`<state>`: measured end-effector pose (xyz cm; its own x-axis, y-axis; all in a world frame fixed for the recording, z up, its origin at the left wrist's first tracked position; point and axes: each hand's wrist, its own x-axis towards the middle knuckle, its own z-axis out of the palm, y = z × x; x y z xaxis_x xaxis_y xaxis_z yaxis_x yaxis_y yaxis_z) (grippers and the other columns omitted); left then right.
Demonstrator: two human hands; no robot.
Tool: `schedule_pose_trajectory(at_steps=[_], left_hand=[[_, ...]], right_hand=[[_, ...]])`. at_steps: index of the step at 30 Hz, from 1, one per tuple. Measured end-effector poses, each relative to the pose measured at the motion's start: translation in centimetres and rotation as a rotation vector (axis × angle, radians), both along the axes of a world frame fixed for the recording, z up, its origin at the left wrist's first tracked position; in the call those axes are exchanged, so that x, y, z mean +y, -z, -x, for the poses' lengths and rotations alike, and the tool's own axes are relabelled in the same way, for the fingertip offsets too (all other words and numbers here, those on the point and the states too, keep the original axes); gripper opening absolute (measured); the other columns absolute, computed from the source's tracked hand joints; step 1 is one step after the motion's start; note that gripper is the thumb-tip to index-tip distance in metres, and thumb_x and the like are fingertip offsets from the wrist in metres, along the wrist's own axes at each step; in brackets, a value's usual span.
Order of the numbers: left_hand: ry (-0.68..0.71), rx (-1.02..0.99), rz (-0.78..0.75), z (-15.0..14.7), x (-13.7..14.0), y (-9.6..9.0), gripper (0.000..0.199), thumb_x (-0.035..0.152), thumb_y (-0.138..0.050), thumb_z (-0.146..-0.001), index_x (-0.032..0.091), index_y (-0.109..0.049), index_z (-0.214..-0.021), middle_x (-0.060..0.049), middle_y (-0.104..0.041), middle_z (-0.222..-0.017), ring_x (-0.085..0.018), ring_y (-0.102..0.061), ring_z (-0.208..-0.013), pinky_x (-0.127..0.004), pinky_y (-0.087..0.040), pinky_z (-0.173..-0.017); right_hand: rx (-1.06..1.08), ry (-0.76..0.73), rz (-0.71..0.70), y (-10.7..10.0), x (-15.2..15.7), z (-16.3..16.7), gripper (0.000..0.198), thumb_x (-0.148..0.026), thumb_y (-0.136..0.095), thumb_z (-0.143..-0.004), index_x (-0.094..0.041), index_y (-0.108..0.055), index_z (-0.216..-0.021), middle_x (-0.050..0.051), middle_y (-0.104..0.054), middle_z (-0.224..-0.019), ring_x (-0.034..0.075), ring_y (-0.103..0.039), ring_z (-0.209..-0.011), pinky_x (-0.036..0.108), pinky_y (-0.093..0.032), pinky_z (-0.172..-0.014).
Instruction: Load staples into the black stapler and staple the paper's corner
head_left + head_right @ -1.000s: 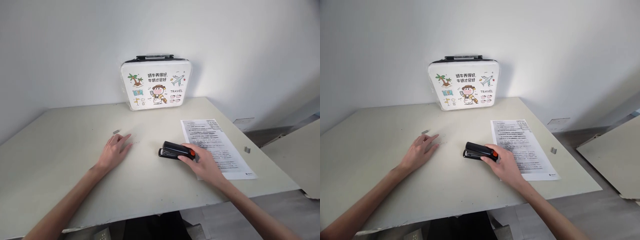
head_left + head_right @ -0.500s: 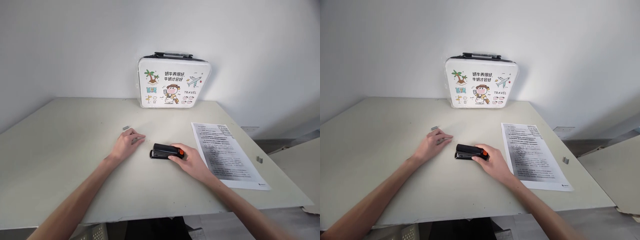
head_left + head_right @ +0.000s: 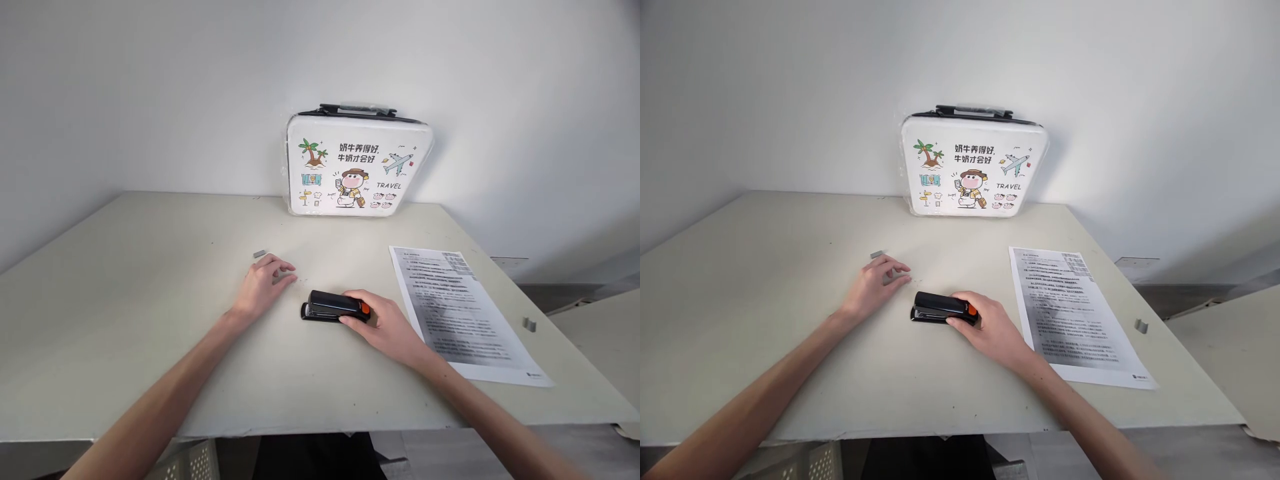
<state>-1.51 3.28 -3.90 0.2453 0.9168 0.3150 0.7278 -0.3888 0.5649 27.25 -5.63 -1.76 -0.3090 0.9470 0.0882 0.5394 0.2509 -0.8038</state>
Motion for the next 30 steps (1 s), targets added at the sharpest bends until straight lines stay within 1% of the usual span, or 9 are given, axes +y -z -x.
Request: schedule_pose_trajectory(at_steps=[3,6,10,13,16,18,21,25,30], left_hand=[[-0.023,0.020,0.031,-0.2,-0.1,-0.1,0.019,0.041,-0.067,-0.096,0.027,-0.080,-0.097,-0.004,-0.069,-0.107,-0.018,-0.064,-0.083,-0.034,-0.056,-0.082],[-0.020,0.006,0.048,-0.3,-0.2,-0.1,0.023,0.043,-0.065,-0.097,0.026,-0.079,-0.092,-0.004,-0.069,-0.107,-0.019,-0.065,-0.085,-0.034,-0.056,-0.083],[-0.003,-0.007,0.014,-0.3,-0.2,-0.1,0.024,0.044,-0.063,-0.097,0.025,-0.078,-0.094,-0.005,-0.069,-0.107,-0.020,-0.066,-0.087,-0.036,-0.056,-0.082],[-0.009,0.060,-0.025,-0.4,-0.4,-0.2,0.020,0.040,-0.064,-0.098,0.026,-0.078,-0.096,-0.004,-0.070,-0.106,-0.021,-0.067,-0.088,-0.039,-0.055,-0.086],[-0.014,0.152,-0.073,-0.5,-0.6,-0.5,0.017,0.034,-0.064,-0.099,0.024,-0.077,-0.094,-0.004,-0.069,-0.106,-0.021,-0.067,-0.088,-0.043,-0.051,-0.094],[-0.009,0.175,-0.094,-0.6,-0.7,-0.6,0.017,0.032,-0.063,-0.100,0.023,-0.076,-0.093,-0.004,-0.069,-0.106,-0.021,-0.067,-0.089,-0.043,-0.050,-0.095],[-0.001,0.184,-0.107,-0.7,-0.8,-0.6,0.019,0.033,-0.061,-0.102,0.023,-0.075,-0.093,-0.005,-0.069,-0.107,-0.022,-0.067,-0.091,-0.044,-0.049,-0.095],[-0.021,0.225,-0.152,-0.7,-0.9,-0.6,0.017,0.034,-0.061,-0.102,0.024,-0.075,-0.101,-0.007,-0.070,-0.110,-0.026,-0.067,-0.100,-0.044,-0.049,-0.095],[-0.013,0.337,-0.219,-0.7,-0.9,-0.6,0.015,0.027,-0.061,-0.103,0.023,-0.074,-0.097,-0.008,-0.069,-0.110,-0.028,-0.063,-0.105,-0.044,-0.047,-0.096]], right_hand=[[-0.024,-0.036,-0.004,-0.3,-0.2,-0.2,0.029,-0.039,-0.062,-0.098,-0.027,-0.067,-0.123,0.005,-0.076,-0.116,0.023,-0.070,-0.098,0.033,-0.056,-0.072],[-0.039,-0.061,-0.019,-0.6,-0.4,-0.6,0.033,-0.040,-0.062,-0.098,-0.028,-0.065,-0.129,0.006,-0.075,-0.122,0.025,-0.070,-0.103,0.036,-0.058,-0.081],[-0.065,-0.058,-0.038,-0.7,-0.7,-1.5,0.039,-0.044,-0.059,-0.101,-0.029,-0.060,-0.137,0.008,-0.071,-0.133,0.028,-0.069,-0.115,0.040,-0.060,-0.087],[-0.072,-0.046,-0.061,-0.6,-1.0,-2.1,0.038,-0.044,-0.058,-0.102,-0.030,-0.059,-0.137,0.007,-0.070,-0.136,0.028,-0.067,-0.122,0.040,-0.060,-0.090],[-0.072,-0.037,-0.065,-0.7,-1.2,-2.5,0.038,-0.045,-0.057,-0.103,-0.031,-0.059,-0.138,0.007,-0.069,-0.135,0.028,-0.066,-0.125,0.040,-0.061,-0.088],[-0.075,-0.034,-0.061,-0.9,-1.4,-2.8,0.038,-0.045,-0.056,-0.103,-0.031,-0.059,-0.139,0.008,-0.068,-0.137,0.029,-0.065,-0.127,0.040,-0.061,-0.086],[-0.074,-0.032,-0.068,-1.0,-1.5,-3.1,0.038,-0.047,-0.055,-0.104,-0.031,-0.059,-0.139,0.009,-0.067,-0.140,0.029,-0.064,-0.129,0.042,-0.061,-0.093],[-0.064,-0.024,-0.076,-0.8,-1.5,-3.6,0.038,-0.047,-0.055,-0.104,-0.031,-0.059,-0.139,0.009,-0.067,-0.141,0.030,-0.065,-0.128,0.046,-0.060,-0.097],[-0.074,-0.016,-0.101,-0.6,-1.6,-3.9,0.037,-0.046,-0.056,-0.104,-0.032,-0.059,-0.138,0.008,-0.068,-0.141,0.028,-0.066,-0.128,0.048,-0.056,-0.106]])
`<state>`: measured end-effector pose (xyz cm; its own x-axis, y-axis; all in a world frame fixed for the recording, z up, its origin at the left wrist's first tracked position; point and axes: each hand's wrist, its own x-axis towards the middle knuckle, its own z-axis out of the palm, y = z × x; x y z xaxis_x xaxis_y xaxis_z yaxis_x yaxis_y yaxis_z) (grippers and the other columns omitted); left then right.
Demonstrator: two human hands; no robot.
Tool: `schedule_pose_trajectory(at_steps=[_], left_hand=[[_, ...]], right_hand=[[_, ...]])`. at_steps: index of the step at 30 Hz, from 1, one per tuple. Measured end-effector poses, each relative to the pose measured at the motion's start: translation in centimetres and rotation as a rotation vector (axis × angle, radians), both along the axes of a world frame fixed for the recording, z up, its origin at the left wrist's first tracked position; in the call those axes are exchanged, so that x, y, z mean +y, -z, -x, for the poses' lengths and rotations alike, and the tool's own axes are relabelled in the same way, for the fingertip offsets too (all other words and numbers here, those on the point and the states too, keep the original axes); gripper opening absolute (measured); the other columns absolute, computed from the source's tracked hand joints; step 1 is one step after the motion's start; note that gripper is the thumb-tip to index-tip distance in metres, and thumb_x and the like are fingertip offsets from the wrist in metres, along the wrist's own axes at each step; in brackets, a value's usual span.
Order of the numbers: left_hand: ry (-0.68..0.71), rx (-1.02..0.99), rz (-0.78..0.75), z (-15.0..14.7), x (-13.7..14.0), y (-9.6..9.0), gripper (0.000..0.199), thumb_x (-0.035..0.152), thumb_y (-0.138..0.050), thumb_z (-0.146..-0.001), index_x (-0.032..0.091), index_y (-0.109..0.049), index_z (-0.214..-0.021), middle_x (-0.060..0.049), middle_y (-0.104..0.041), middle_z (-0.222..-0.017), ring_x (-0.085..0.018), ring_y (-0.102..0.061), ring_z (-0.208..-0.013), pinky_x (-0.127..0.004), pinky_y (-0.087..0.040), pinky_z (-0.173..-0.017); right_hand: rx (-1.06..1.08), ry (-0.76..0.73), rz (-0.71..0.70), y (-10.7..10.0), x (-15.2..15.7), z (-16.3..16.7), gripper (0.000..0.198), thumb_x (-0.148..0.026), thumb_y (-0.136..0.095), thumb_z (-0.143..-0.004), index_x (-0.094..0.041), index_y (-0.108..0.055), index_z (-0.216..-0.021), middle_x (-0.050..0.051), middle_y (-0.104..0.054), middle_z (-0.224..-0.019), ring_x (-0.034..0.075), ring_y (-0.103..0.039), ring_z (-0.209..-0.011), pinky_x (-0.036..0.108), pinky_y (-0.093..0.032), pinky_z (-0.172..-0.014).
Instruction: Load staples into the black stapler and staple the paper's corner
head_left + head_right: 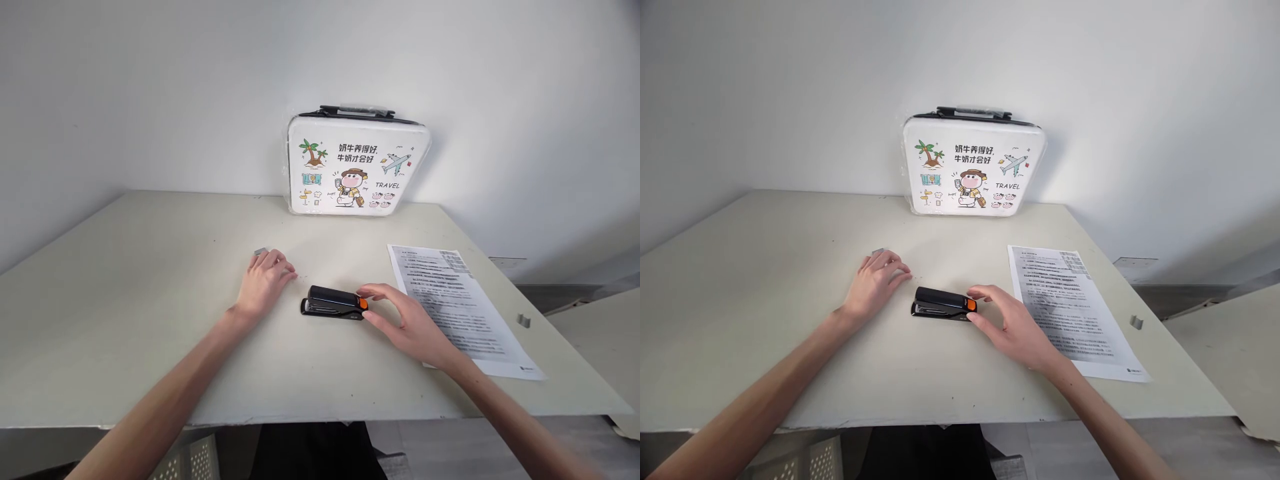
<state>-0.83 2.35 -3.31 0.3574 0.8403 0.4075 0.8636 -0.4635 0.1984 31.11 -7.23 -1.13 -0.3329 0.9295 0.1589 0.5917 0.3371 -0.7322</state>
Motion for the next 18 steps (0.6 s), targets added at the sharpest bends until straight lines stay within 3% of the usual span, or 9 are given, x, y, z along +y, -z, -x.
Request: schedule_pose_trajectory(at_steps=[9,18], left_hand=[[-0.002,-0.015,-0.016,0.0,-0.2,-0.1,0.008,0.027,-0.064,-0.101,0.022,-0.067,-0.097,-0.008,-0.069,-0.111,-0.028,-0.064,-0.104,-0.043,-0.046,-0.094],[0.020,-0.129,0.024,0.5,0.1,0.1,0.015,0.031,-0.065,-0.101,0.022,-0.063,-0.088,-0.002,-0.072,-0.087,-0.021,-0.065,-0.077,-0.039,-0.049,-0.086]], right_hand=[[-0.009,0.005,-0.032,-0.3,-0.2,-0.4,0.036,-0.044,-0.057,-0.104,-0.031,-0.060,-0.137,0.008,-0.070,-0.139,0.028,-0.067,-0.127,0.048,-0.057,-0.106],[-0.002,0.052,-0.039,-1.1,-0.7,-1.2,0.036,-0.046,-0.059,-0.103,-0.031,-0.059,-0.135,0.007,-0.070,-0.139,0.029,-0.068,-0.127,0.047,-0.058,-0.103]])
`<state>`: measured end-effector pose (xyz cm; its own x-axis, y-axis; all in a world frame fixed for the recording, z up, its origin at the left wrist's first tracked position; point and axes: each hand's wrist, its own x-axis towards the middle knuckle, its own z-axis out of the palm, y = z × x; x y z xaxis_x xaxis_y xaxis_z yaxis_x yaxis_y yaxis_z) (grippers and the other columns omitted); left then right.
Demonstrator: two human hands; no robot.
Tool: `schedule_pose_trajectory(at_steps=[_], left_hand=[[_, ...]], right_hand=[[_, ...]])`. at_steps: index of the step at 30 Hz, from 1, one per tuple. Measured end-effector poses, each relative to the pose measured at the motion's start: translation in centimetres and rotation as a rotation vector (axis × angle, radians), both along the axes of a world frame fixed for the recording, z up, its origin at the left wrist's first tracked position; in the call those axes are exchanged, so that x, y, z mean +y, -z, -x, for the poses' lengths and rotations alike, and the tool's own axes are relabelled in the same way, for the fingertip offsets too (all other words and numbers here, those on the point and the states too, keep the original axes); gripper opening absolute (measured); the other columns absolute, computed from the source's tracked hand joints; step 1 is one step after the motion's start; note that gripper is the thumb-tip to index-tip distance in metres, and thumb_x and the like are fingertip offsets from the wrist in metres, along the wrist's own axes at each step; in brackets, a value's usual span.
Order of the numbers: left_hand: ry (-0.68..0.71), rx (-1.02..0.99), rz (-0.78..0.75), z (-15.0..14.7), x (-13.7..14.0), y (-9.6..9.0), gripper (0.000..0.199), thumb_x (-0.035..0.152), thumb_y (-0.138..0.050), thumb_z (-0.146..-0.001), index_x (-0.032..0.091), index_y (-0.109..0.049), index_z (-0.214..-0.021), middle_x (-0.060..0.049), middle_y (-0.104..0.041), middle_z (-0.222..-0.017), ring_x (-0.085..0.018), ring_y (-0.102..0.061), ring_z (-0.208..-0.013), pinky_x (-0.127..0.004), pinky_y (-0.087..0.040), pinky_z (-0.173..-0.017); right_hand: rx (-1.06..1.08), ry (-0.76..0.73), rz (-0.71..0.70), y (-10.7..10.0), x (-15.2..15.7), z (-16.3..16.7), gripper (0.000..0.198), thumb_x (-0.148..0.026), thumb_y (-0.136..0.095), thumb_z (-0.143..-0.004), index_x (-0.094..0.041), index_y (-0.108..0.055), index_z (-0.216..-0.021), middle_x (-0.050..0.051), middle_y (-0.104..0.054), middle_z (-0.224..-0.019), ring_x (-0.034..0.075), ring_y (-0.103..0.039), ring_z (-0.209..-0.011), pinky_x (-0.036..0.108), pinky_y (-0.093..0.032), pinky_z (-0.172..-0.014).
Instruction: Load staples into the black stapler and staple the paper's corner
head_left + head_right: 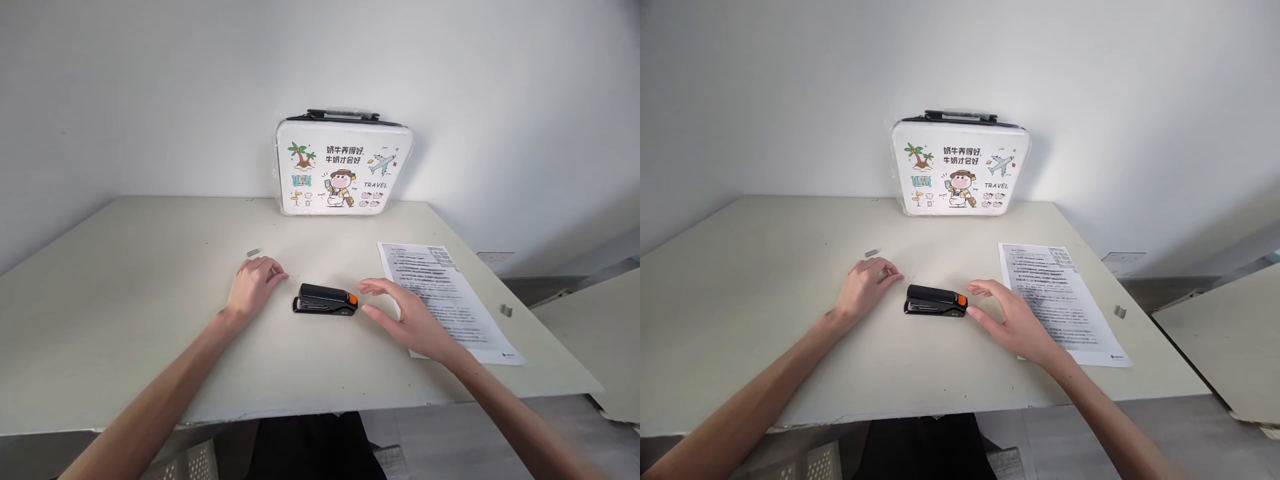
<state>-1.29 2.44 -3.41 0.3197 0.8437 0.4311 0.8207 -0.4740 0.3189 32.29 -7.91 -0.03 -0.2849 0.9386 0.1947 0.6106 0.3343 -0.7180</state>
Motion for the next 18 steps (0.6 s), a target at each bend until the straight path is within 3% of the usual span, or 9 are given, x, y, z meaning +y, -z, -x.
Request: schedule_pose_trajectory(at_steps=[5,10,14,18], left_hand=[[-0.034,-0.004,0.011,0.0,0.1,0.1,0.010,0.032,-0.066,-0.099,0.022,-0.068,-0.099,-0.004,-0.072,-0.092,-0.024,-0.067,-0.086,-0.039,-0.051,-0.086],[-0.030,-0.007,-0.002,-0.1,0.2,0.0,0.016,0.032,-0.064,-0.098,0.022,-0.070,-0.087,-0.006,-0.073,-0.097,-0.025,-0.068,-0.088,-0.040,-0.049,-0.086],[-0.047,-0.171,0.058,-0.2,-0.5,-0.8,0.020,0.038,-0.064,-0.097,0.023,-0.073,-0.088,-0.004,-0.075,-0.092,-0.021,-0.065,-0.078,-0.035,-0.048,-0.078],[-0.152,-0.408,0.237,-0.7,-2.6,-3.2,0.029,0.050,-0.068,-0.093,0.024,-0.077,-0.086,-0.002,-0.075,-0.080,-0.019,-0.065,-0.073,-0.032,-0.048,-0.071]], right_hand=[[-0.009,0.028,-0.025,-0.1,-0.4,-0.6,0.037,-0.048,-0.059,-0.102,-0.032,-0.060,-0.135,0.006,-0.071,-0.137,0.029,-0.069,-0.124,0.048,-0.058,-0.103],[-0.017,0.047,-0.018,0.0,-1.1,-1.3,0.038,-0.049,-0.059,-0.102,-0.033,-0.060,-0.136,0.006,-0.071,-0.137,0.029,-0.068,-0.124,0.046,-0.058,-0.099],[0.000,0.076,-0.001,-0.2,-1.6,-2.0,0.039,-0.050,-0.058,-0.102,-0.033,-0.061,-0.137,0.007,-0.070,-0.138,0.030,-0.067,-0.125,0.042,-0.061,-0.088],[0.028,0.107,-0.009,-0.6,-2.3,-2.2,0.038,-0.049,-0.057,-0.102,-0.032,-0.061,-0.136,0.007,-0.071,-0.138,0.030,-0.067,-0.126,0.038,-0.061,-0.080]])
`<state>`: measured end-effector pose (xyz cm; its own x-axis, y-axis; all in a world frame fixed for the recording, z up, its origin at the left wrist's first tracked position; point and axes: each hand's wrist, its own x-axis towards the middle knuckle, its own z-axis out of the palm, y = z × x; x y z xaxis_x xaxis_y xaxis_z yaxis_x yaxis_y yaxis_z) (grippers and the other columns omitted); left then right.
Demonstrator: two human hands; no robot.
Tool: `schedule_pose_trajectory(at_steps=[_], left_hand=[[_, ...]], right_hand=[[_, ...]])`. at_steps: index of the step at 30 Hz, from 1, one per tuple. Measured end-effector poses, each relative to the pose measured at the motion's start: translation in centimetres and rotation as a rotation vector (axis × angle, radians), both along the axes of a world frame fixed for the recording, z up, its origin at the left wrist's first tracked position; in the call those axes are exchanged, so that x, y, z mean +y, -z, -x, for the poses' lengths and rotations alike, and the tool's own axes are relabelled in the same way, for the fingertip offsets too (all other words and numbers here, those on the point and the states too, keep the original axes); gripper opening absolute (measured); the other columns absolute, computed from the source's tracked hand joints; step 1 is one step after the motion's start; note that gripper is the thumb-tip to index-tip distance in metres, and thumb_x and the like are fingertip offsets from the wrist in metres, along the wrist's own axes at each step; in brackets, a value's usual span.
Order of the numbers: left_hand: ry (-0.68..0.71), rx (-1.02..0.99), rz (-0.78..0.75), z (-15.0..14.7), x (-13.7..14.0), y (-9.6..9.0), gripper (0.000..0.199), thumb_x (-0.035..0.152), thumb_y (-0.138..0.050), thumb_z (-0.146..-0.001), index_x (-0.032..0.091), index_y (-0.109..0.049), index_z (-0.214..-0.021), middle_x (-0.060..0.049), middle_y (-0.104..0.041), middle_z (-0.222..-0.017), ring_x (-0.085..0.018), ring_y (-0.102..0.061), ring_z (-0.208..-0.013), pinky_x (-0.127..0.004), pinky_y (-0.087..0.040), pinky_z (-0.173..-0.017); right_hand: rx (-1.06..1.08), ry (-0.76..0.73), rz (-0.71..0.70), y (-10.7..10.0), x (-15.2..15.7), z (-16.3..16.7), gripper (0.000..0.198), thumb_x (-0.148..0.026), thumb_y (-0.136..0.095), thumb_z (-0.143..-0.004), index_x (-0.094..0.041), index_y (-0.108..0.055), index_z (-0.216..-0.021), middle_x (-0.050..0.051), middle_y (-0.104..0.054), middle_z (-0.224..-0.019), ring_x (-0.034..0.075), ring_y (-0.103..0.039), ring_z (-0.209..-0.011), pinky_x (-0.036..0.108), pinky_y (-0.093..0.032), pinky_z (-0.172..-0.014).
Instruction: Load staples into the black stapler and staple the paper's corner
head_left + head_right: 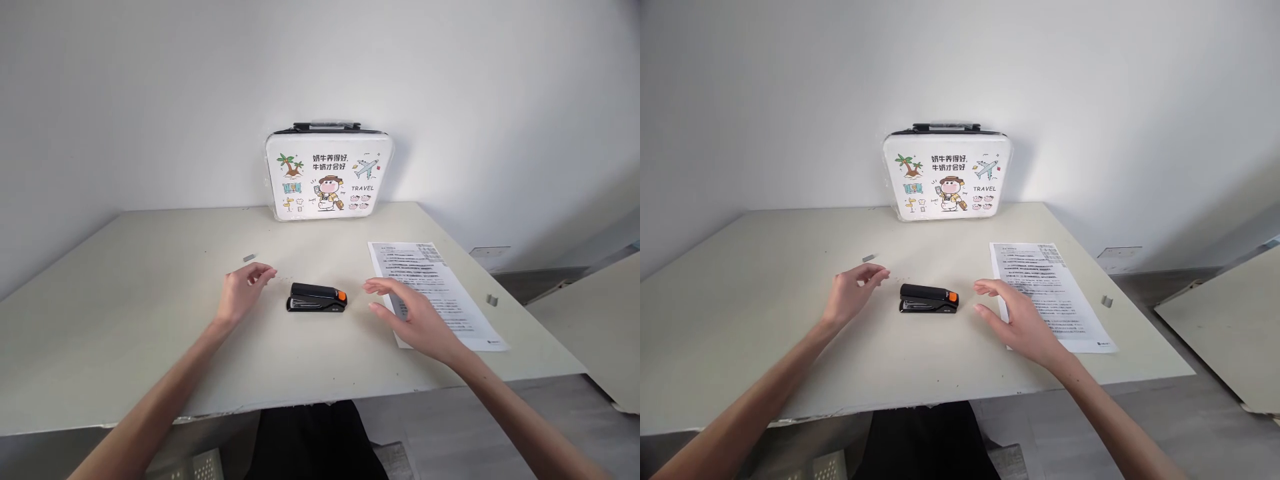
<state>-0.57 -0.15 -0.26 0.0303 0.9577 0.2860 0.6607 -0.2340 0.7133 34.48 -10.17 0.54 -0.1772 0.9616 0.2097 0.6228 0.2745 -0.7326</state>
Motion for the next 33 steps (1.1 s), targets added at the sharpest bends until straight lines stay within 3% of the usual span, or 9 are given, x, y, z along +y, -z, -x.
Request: schedule_pose_trajectory(at_steps=[4,7,11,14,18,26,30,33], left_hand=[[0.019,-0.188,0.141,-1.5,-2.8,-3.0,0.041,0.063,-0.072,-0.087,0.023,-0.080,-0.084,-0.002,-0.073,-0.074,-0.019,-0.065,-0.071,-0.030,-0.049,-0.067],[0.105,-0.307,0.176,-3.7,-4.7,-5.1,0.042,0.064,-0.075,-0.086,0.023,-0.081,-0.082,-0.004,-0.076,-0.082,-0.021,-0.068,-0.080,-0.033,-0.053,-0.077],[0.253,-0.432,0.245,-7.3,-7.1,-7.4,0.040,0.063,-0.077,-0.086,0.023,-0.082,-0.085,-0.007,-0.079,-0.106,-0.025,-0.070,-0.101,-0.037,-0.054,-0.093],[0.339,-0.504,0.264,-9.5,-8.5,-8.4,0.036,0.059,-0.077,-0.088,0.023,-0.082,-0.088,-0.007,-0.077,-0.111,-0.025,-0.069,-0.103,-0.037,-0.054,-0.095],[0.382,-0.580,0.268,-11.1,-9.8,-8.8,0.035,0.056,-0.077,-0.089,0.021,-0.080,-0.086,-0.006,-0.075,-0.103,-0.021,-0.069,-0.093,-0.036,-0.056,-0.091],[0.354,-0.581,0.192,-13.2,-11.0,-7.8,0.035,0.054,-0.078,-0.089,0.020,-0.078,-0.084,-0.006,-0.076,-0.098,-0.020,-0.070,-0.087,-0.035,-0.059,-0.087],[0.277,-0.434,0.085,-12.5,-10.1,-7.7,0.038,0.059,-0.075,-0.088,0.021,-0.079,-0.087,-0.006,-0.078,-0.101,-0.024,-0.073,-0.094,-0.035,-0.058,-0.088],[0.237,-0.280,0.005,-10.6,-8.9,-7.5,0.042,0.063,-0.071,-0.089,0.023,-0.079,-0.087,-0.006,-0.079,-0.102,-0.026,-0.072,-0.097,-0.036,-0.056,-0.091]], right_hand=[[0.092,0.015,-0.065,-1.1,-0.7,1.1,0.028,-0.044,-0.060,-0.102,-0.032,-0.066,-0.127,0.003,-0.074,-0.131,0.025,-0.070,-0.119,0.041,-0.058,-0.098],[0.200,-0.048,-0.098,-2.7,-1.3,3.0,0.021,-0.039,-0.060,-0.102,-0.030,-0.069,-0.120,0.002,-0.078,-0.122,0.022,-0.072,-0.112,0.039,-0.057,-0.099],[0.299,-0.103,-0.068,-5.0,-2.0,5.7,0.020,-0.039,-0.060,-0.102,-0.029,-0.073,-0.113,0.002,-0.078,-0.118,0.021,-0.074,-0.104,0.031,-0.059,-0.077],[0.390,-0.064,-0.015,-6.0,-2.4,6.8,0.022,-0.044,-0.062,-0.100,-0.027,-0.073,-0.109,0.004,-0.080,-0.114,0.022,-0.075,-0.103,0.028,-0.054,-0.063],[0.481,-0.007,0.038,-6.2,-3.0,6.7,0.023,-0.046,-0.064,-0.098,-0.026,-0.074,-0.104,0.004,-0.081,-0.104,0.024,-0.077,-0.100,0.032,-0.055,-0.071],[0.601,-0.006,0.064,-5.8,-4.1,5.6,0.025,-0.047,-0.064,-0.096,-0.024,-0.072,-0.094,0.004,-0.081,-0.094,0.024,-0.078,-0.095,0.035,-0.057,-0.082],[0.425,0.031,-0.039,-4.8,-3.7,3.1,0.024,-0.046,-0.061,-0.097,-0.025,-0.071,-0.092,0.004,-0.081,-0.092,0.023,-0.078,-0.087,0.033,-0.056,-0.074],[0.207,0.185,-0.176,-4.5,-1.0,-0.9,0.021,-0.040,-0.059,-0.096,-0.025,-0.073,-0.090,0.003,-0.082,-0.091,0.023,-0.077,-0.083,0.034,-0.055,-0.077]])
